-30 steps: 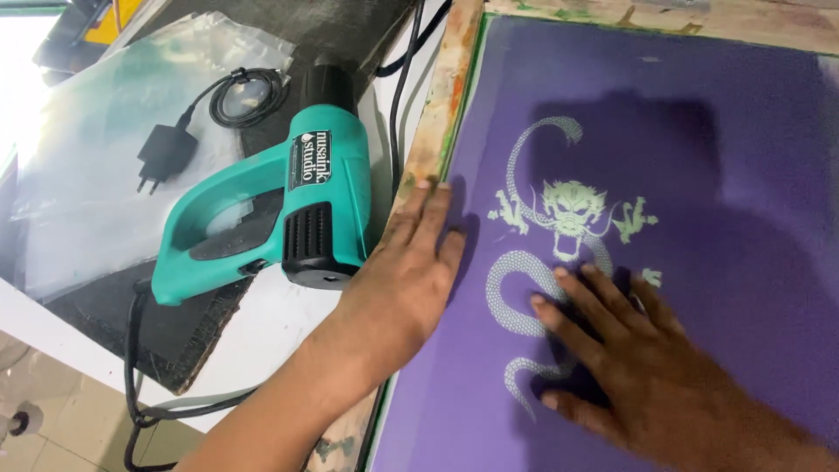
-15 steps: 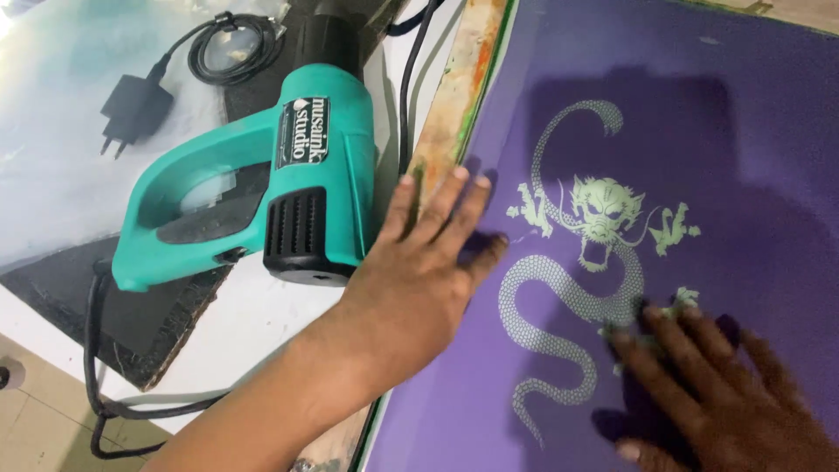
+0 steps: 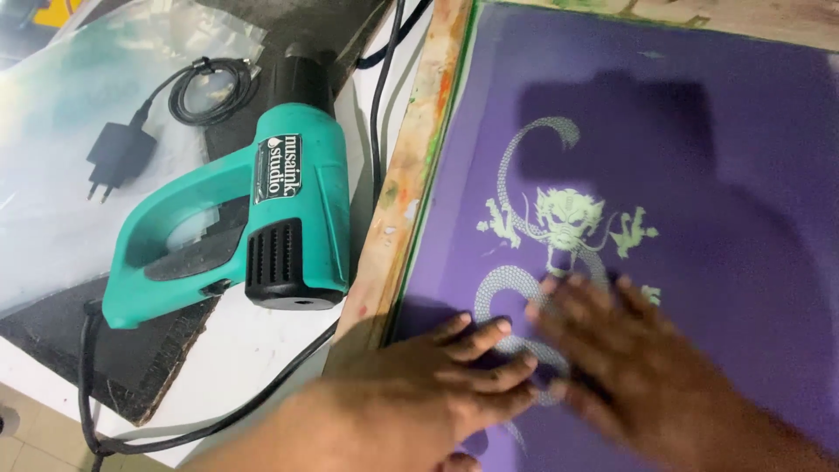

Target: The person is repeatedly rubbing their hands over the mesh of a screen printing frame to inspect or prepare the surface, occasionally lifting the frame to check the design.

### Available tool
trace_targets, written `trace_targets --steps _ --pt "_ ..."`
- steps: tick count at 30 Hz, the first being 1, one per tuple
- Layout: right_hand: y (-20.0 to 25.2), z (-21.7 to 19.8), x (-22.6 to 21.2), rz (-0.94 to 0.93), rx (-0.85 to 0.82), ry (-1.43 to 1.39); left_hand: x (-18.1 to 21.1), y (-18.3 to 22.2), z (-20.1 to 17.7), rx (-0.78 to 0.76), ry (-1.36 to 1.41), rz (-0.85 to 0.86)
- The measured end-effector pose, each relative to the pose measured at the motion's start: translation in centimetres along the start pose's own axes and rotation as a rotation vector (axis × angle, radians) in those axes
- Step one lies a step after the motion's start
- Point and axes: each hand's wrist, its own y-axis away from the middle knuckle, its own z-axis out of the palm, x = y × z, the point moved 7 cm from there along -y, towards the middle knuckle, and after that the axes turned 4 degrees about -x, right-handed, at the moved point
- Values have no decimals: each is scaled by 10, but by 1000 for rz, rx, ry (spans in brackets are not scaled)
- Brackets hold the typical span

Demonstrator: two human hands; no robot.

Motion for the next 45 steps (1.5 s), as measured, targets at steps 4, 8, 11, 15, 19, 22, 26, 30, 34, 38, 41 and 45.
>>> trace_targets --steps 4,8,11,15,19,22,26,30,34,38,41,45 --pt "-1 -1 69 370 -63 -156 -7 -7 -2 90 -45 -31" --pt "6 -7 61 473 75 -105 -14 -17 -13 36 -136 -205" --pt "6 -11 22 294 124 -227 -20 -21 -26 215 -112 -302" --pt "5 -9 9 279 -58 -313 -5 -18 -43 87 -231 -517" --pt "4 -8 56 529 -106 -174 -27 -24 -58 178 -281 -654" --pt "-2 -1 80 639 -80 -129 -29 -27 -60 203 -258 -702" --pt "-8 17 69 732 -63 -56 -10 -24 -48 281 -273 -733" --pt "-7 -1 15 759 -257 -177 24 -12 -30 252 -307 -658" --pt "11 -25 -43 599 -387 -232 51 10 -5 167 -352 -586" --pt "35 -43 -81 520 -426 -268 69 19 16 151 -375 -524" --pt "54 -29 -71 438 -455 -259 92 23 21 119 -355 -452" --pt "79 -46 -20 362 -52 -119 114 7 40 154 -59 21"
